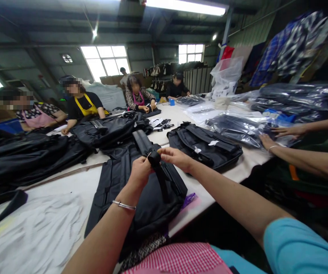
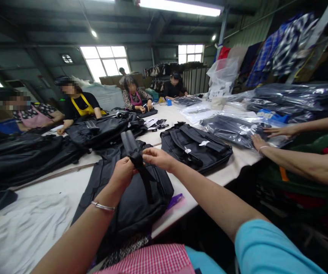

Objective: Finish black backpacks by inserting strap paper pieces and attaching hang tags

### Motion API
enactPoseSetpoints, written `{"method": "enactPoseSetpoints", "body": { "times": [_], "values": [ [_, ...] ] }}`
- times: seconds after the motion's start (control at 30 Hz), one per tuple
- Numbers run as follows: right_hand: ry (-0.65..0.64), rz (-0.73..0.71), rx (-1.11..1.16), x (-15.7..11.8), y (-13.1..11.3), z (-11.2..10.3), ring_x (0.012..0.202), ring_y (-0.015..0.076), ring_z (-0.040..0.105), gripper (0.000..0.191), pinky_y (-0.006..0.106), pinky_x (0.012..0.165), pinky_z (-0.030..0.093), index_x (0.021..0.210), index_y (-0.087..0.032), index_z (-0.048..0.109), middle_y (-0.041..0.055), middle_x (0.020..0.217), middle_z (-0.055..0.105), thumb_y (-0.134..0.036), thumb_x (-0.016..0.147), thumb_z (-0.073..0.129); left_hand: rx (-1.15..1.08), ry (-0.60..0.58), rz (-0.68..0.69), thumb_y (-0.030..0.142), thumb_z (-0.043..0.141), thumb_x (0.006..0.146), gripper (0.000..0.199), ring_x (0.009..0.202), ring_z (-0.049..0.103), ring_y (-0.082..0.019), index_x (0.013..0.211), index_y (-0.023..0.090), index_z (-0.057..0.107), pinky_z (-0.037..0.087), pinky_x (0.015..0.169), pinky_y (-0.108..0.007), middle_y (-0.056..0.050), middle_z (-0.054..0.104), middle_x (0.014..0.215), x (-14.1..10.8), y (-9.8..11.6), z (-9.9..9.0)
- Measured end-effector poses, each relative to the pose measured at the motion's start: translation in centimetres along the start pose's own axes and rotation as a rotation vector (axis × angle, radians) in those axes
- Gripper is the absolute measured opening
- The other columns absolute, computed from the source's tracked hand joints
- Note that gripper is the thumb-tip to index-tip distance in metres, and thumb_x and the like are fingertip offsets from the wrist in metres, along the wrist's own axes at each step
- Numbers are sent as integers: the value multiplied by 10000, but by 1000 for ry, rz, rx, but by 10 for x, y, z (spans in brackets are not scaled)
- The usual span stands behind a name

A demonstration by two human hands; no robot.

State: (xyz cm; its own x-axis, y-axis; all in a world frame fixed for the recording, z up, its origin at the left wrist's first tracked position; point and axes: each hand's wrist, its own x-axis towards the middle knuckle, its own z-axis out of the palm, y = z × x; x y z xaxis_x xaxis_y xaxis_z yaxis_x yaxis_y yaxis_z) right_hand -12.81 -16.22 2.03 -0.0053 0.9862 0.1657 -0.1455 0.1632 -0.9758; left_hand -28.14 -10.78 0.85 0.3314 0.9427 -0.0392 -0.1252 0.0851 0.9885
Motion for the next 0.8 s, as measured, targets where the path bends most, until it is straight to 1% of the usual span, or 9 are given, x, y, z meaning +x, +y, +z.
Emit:
{"method": "enactPoseSetpoints", "body": {
  "times": [0.07, 0.13, 0.23, 0.33, 0.43, 0.5, 0.6, 0.7, 0.8],
  "values": [
    [-141, 14, -40, -8, 17, 4, 910, 180, 642, 450, 296, 809, 498, 985, -166, 646, 27, 931, 697, -342, 612, 827, 0, 12, 13, 440, 783, 596, 359, 520, 588, -150, 664, 134, 609, 492, 511, -269, -26, 624, 578, 1, -2, 0],
    [-185, 50, -101, -13, 29, 9, 856, 192, 652, 453, 319, 801, 499, 973, -166, 658, 11, 859, 703, -319, 583, 832, 11, 20, 30, 449, 776, 607, 359, 506, 582, -147, 641, 139, 599, 484, 499, -261, -22, 615, 561, 3, -3, 1],
    [-150, 145, -131, -16, 37, 13, 606, 146, 623, 312, 282, 629, 492, 866, -155, 645, -16, 668, 663, -370, 671, 757, 40, 38, 47, 505, 748, 640, 392, 521, 597, -159, 677, 134, 626, 495, 503, -271, -38, 634, 585, 7, 1, 1],
    [-126, 257, -59, -19, 41, 10, 387, 67, 449, 300, 203, 427, 358, 746, -161, 569, -69, 501, 527, -425, 715, 709, 35, 95, 65, 525, 730, 652, 413, 554, 611, -167, 723, 126, 654, 507, 516, -280, -41, 639, 612, 20, 12, -2],
    [-148, 303, 64, -22, 44, 5, 334, 28, 280, 353, 183, 390, 283, 729, -170, 528, -123, 435, 381, -479, 729, 699, 28, 201, 81, 467, 753, 631, 362, 559, 599, -156, 645, 133, 614, 510, 523, -280, -23, 611, 599, 40, 23, -5],
    [-158, 285, 121, -24, 45, 2, 332, 24, 258, 374, 189, 403, 298, 744, -171, 524, -132, 437, 357, -512, 754, 677, 24, 261, 84, 432, 749, 639, 339, 553, 587, -145, 609, 139, 582, 509, 525, -276, -14, 596, 593, 52, 28, -6],
    [-189, 247, 102, -25, 46, -4, 394, 49, 414, 357, 210, 466, 371, 835, -158, 568, -88, 527, 494, -482, 754, 693, -15, 256, 109, 434, 719, 674, 328, 556, 590, -142, 648, 132, 593, 506, 525, -272, -15, 598, 608, 60, 34, -5],
    [-280, 240, -28, -27, 52, -17, 648, 122, 615, 340, 271, 679, 479, 908, -142, 618, -6, 714, 658, -376, 701, 752, -37, 213, 150, 448, 731, 663, 350, 559, 600, -146, 685, 122, 606, 509, 532, -276, -20, 608, 619, 61, 42, -5],
    [-314, 259, -95, -29, 60, -30, 832, 163, 645, 335, 318, 841, 473, 929, -140, 635, 31, 849, 705, -318, 676, 763, -31, 193, 173, 440, 752, 636, 357, 560, 604, -148, 678, 120, 598, 513, 537, -282, -23, 619, 622, 64, 49, -8]
  ]
}}
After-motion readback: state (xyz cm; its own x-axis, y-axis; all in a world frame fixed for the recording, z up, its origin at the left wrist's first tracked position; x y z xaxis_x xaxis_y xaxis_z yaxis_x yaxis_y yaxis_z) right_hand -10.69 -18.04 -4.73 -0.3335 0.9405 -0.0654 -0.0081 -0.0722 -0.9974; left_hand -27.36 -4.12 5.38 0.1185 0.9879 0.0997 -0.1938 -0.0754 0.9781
